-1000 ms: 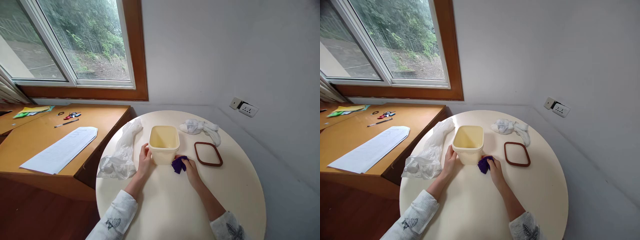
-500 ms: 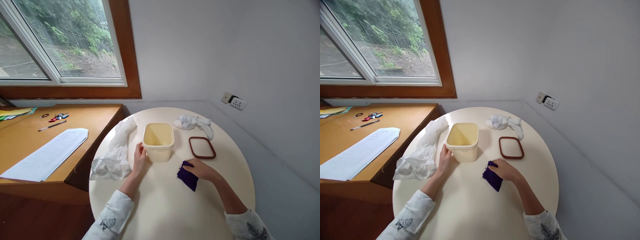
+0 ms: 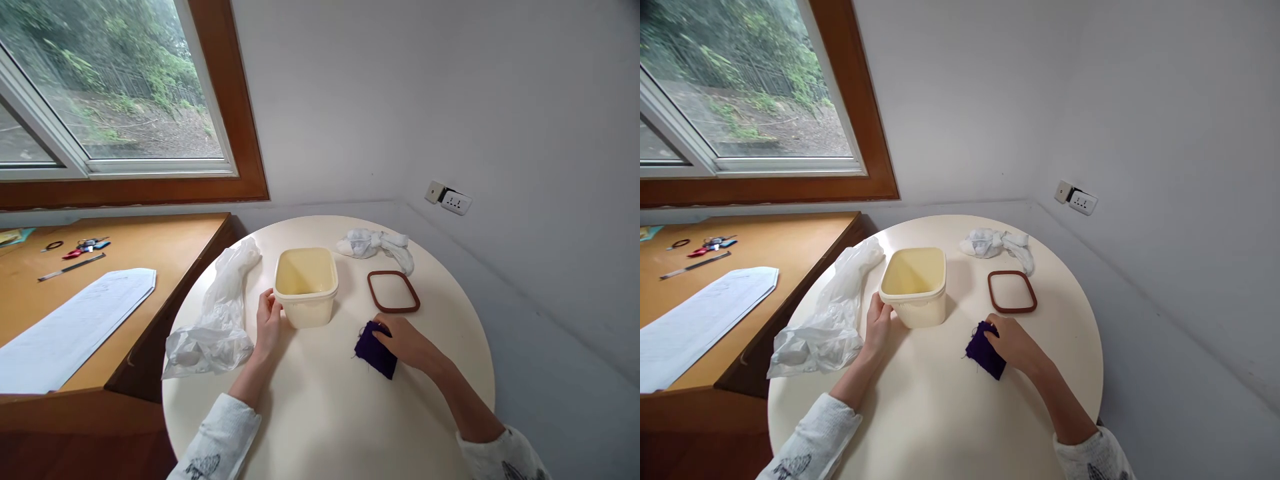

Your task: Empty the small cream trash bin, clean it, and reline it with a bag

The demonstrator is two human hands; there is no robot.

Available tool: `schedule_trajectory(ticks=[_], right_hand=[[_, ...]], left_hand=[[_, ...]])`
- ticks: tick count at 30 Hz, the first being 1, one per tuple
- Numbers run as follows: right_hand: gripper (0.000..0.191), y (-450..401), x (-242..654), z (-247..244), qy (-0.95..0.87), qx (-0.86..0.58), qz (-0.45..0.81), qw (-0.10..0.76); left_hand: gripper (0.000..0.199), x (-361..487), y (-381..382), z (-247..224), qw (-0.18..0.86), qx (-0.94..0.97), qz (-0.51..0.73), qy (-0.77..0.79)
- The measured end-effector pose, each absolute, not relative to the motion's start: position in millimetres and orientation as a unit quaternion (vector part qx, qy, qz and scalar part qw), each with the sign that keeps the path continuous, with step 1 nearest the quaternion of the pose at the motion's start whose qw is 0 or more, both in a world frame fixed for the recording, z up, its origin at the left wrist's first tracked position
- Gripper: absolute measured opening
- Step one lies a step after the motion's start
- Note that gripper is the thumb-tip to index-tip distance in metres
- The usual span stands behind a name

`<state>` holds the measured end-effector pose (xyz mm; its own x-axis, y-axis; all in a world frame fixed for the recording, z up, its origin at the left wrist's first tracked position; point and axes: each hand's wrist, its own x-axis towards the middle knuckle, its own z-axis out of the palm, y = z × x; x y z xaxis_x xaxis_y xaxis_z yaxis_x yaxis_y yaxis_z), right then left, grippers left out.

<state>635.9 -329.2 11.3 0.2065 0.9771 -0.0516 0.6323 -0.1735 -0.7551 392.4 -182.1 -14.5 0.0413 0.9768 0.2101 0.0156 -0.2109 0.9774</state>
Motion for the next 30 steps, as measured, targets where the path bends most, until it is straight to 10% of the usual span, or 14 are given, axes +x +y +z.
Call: schedule_trajectory(ticks=[20, 30], right_hand=[[0.045, -370.2, 605.2, -21.5, -0.652, -0.712, 0.129, 0.226], [0.023, -351.4, 614.1, -13.9, -0.544, -0.702, 0.191, 0.418]], left_hand=[[0.017, 391.8, -179.0, -18.6, 0.441, 0.561, 0.543, 0.443], [0.010, 388.0, -190.5, -15.1, 0.386, 0.576, 0.555, 0.459]])
